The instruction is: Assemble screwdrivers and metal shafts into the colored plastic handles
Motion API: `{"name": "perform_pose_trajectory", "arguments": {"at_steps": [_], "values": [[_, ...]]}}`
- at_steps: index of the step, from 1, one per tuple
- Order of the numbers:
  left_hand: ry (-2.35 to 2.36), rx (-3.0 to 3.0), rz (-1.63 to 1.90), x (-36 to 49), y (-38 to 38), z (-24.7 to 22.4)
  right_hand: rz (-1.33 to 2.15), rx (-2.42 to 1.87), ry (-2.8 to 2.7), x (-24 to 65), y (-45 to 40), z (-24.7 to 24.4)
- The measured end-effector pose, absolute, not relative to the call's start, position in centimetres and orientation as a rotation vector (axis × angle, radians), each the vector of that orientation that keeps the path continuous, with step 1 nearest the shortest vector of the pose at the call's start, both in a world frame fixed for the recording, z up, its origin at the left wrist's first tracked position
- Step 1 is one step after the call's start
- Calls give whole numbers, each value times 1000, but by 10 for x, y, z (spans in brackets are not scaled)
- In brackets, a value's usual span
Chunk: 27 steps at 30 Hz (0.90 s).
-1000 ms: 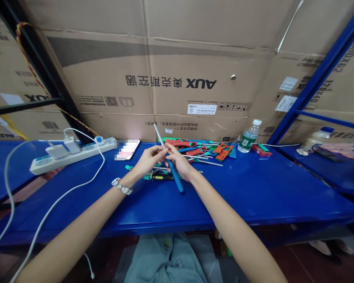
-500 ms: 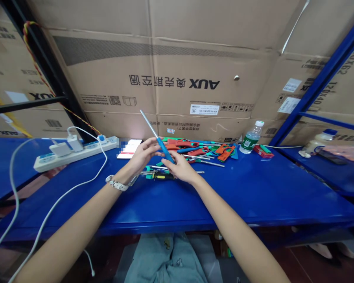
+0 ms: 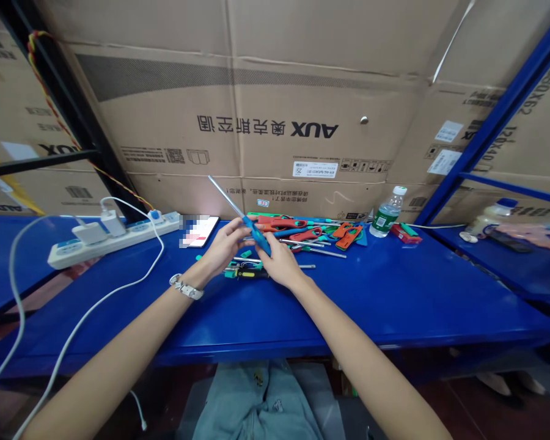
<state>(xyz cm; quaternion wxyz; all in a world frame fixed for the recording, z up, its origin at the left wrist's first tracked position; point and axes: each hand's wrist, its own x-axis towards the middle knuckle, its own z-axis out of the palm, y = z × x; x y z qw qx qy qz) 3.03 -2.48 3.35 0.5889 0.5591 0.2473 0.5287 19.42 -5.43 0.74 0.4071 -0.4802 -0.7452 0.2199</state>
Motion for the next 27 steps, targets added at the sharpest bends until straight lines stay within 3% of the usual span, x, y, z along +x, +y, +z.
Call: {"name": "perform_pose_trajectory", "arguments": {"at_steps": [27], "values": [[573, 1323, 1253, 39, -20, 19, 559, -1298, -1890, 191, -57, 9]]}}
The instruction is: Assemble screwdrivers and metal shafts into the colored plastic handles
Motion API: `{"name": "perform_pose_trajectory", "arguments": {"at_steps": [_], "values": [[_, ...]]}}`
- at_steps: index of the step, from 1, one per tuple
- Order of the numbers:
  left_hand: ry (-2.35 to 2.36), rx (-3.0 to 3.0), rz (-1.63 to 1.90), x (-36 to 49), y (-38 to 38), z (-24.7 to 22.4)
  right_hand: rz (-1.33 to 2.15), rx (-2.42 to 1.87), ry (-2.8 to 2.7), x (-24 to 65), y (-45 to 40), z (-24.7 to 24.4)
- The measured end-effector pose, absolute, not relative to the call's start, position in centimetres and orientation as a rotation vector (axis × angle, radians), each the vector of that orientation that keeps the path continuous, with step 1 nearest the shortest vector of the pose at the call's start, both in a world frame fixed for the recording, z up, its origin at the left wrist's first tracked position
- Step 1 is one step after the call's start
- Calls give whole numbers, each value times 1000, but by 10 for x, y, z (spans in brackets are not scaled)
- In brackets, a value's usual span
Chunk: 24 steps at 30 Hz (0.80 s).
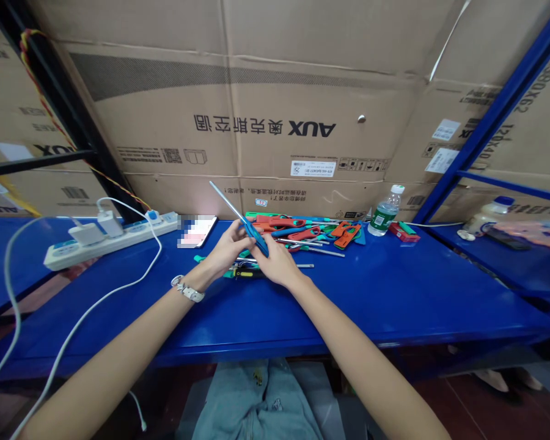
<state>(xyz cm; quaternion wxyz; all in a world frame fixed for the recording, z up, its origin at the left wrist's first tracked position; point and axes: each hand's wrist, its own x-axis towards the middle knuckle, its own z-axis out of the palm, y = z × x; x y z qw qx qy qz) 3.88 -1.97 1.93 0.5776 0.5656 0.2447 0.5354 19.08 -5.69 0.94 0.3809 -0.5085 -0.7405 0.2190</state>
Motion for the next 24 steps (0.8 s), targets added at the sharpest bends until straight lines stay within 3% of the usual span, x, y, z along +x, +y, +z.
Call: {"name": "perform_pose_trajectory", "arguments": {"at_steps": [16, 24], "values": [[657, 1240, 1269, 41, -19, 19, 644, -1082, -1965, 205, -47, 9], [641, 1176, 1201, 40, -21, 22, 789, -1199, -1938, 209, -45, 9]]}}
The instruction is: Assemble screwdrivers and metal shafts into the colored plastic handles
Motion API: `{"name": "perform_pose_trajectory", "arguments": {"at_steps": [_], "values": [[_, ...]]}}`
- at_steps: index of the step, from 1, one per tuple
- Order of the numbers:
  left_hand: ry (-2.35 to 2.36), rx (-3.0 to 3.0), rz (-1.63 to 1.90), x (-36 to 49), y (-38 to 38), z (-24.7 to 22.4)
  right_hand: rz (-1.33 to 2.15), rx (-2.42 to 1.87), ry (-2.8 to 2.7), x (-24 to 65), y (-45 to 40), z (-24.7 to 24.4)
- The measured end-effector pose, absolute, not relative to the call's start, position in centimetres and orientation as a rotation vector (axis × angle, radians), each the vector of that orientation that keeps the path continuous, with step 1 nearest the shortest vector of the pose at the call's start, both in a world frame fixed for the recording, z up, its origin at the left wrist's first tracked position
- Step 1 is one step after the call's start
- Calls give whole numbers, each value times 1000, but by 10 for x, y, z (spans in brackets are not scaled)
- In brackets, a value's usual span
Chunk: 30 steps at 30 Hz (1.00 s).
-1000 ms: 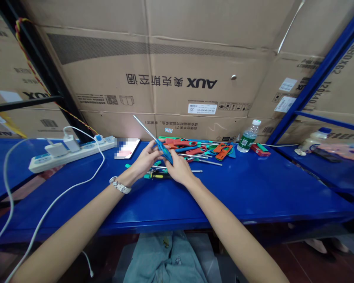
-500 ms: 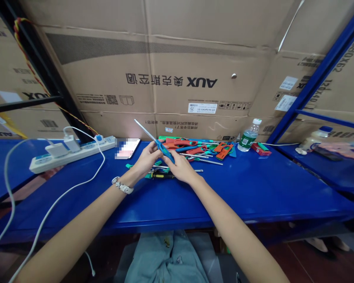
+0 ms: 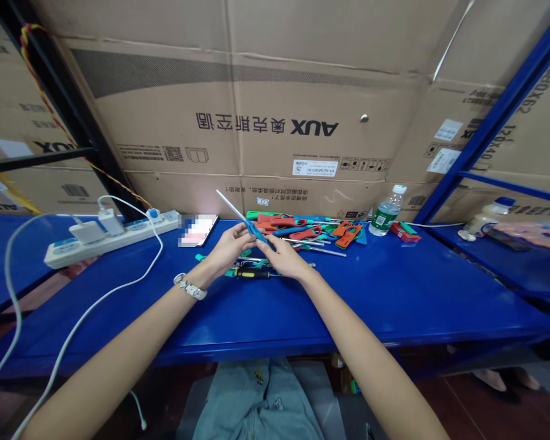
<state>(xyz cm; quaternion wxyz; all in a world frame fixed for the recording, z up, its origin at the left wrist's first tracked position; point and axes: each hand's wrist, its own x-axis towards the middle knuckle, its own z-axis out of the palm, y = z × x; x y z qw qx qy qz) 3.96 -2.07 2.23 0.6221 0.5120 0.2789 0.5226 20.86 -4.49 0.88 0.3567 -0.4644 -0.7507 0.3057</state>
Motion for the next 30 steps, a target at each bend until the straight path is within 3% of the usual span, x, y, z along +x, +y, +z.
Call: {"name": "perform_pose_trajectory", "arguments": {"at_steps": [12, 18, 30], "values": [[735, 1181, 1309, 48, -8, 16, 584, -1253, -2138, 207, -25, 16], [919, 1311, 1382, 48, 6, 3, 394, -1500, -2247, 202, -20, 19], [921, 1410, 1247, 51, 2, 1, 300, -1621, -2183, 194, -28, 17]]}}
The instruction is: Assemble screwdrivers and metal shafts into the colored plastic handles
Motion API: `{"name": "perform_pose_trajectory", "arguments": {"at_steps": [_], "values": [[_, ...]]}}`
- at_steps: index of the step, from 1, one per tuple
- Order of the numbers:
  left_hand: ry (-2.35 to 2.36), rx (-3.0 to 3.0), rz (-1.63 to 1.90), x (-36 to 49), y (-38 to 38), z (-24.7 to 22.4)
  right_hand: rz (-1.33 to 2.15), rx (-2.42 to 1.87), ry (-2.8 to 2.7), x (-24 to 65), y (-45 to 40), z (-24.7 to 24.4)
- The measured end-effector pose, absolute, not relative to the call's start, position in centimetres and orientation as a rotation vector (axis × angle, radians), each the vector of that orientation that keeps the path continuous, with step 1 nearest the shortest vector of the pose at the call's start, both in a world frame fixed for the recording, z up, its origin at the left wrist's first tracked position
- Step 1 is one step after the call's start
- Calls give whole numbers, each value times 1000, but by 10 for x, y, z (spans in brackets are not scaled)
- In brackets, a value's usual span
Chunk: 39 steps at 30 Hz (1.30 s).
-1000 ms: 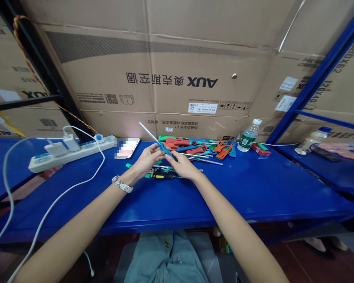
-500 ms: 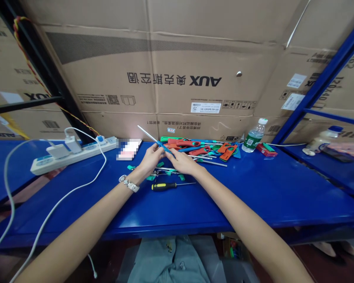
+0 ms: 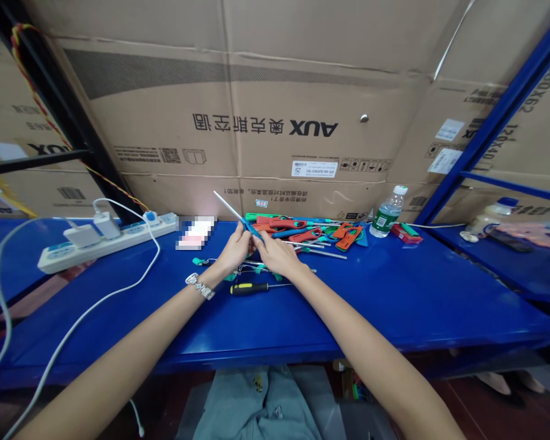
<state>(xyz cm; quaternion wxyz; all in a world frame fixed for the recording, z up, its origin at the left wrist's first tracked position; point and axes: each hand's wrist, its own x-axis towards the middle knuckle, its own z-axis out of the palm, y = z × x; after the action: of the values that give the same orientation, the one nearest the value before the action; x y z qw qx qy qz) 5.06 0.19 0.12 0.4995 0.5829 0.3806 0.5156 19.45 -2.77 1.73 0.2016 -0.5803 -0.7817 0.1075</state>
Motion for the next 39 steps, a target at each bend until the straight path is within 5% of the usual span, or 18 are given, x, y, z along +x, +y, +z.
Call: {"name": "perform_pose_trajectory", "arguments": {"at_steps": [34, 39], "values": [[842, 1430, 1205, 39, -4, 11, 433, -1334, -1943, 214, -10, 8], [936, 1717, 1242, 31, -6, 17, 780, -1214, -1701, 209, -9, 6]]}}
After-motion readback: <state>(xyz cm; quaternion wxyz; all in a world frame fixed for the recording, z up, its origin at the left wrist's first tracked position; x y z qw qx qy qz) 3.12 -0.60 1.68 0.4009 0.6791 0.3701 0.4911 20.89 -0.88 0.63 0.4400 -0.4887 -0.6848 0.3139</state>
